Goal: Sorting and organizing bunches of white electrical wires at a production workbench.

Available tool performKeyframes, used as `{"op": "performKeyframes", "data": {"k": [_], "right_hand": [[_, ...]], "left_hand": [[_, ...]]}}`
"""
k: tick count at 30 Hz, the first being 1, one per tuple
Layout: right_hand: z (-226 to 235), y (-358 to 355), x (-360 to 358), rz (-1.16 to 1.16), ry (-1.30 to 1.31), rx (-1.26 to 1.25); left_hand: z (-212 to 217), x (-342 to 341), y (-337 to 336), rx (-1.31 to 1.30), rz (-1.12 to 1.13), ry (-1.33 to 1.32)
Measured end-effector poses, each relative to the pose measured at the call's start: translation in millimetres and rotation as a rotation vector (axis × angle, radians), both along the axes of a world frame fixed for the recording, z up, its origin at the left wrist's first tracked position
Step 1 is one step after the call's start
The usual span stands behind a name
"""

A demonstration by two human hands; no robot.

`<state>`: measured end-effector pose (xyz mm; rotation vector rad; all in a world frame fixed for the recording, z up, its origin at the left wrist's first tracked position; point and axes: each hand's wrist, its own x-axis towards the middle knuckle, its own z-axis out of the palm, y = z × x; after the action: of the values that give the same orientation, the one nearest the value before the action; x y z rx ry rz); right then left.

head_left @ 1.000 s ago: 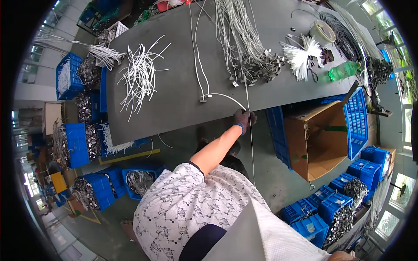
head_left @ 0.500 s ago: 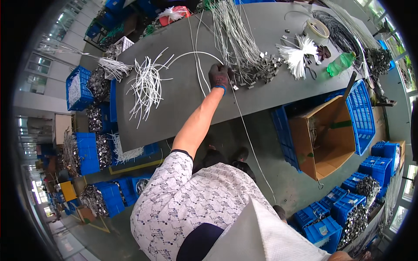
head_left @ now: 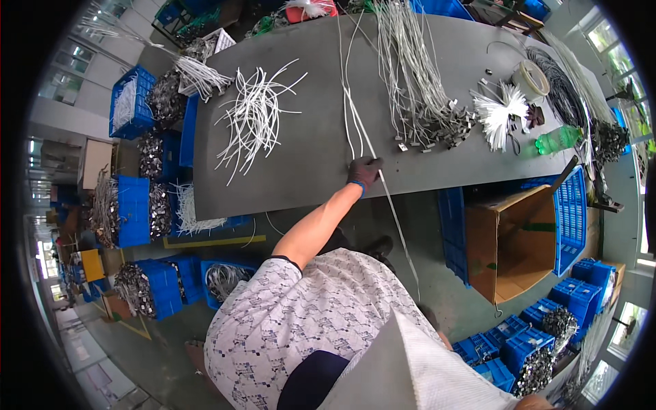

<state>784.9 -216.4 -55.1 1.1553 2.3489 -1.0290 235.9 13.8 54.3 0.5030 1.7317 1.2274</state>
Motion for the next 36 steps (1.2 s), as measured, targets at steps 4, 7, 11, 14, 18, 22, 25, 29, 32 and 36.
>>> {"op": "performKeyframes", "data": {"k": [4, 7, 11, 14, 18, 22, 25, 29, 32, 36], "right_hand": [[92, 141, -257, -0.417, 0.405, 0.186], [128, 211, -384, -0.596, 0.782, 0.264], [133, 249, -475, -1.198, 0.767, -0.511], [124, 250, -502, -0.956, 0.779, -0.161], [128, 267, -537, -1.276, 0.636, -0.476], [118, 280, -548, -1.118, 0.546, -0.511], [83, 306, -526, -0.575, 0.629, 0.439], [62, 361, -480, -0.729, 0.258, 0.662], [32, 403, -472, -0.693, 0.051, 0.438], [42, 411, -489, -0.803, 0.155, 0.340]], "left_hand": [[12, 25, 3, 0.054, -0.136, 0.058], [-10, 10, -8, 0.090, -0.128, 0.004], [8, -38, -18, 0.126, -0.129, -0.113], [8, -58, -23, 0.144, -0.074, -0.209], [-9, -80, -24, 0.063, -0.072, -0.300], [15, -103, -13, -0.008, -0.072, -0.476], [4, -122, -12, -0.111, -0.172, -0.194], [-53, -174, -57, -0.393, -0.026, 0.423], [-83, -224, -126, -0.506, 0.219, 1.117], [-105, -297, -174, -0.801, 0.272, 1.182]]}}
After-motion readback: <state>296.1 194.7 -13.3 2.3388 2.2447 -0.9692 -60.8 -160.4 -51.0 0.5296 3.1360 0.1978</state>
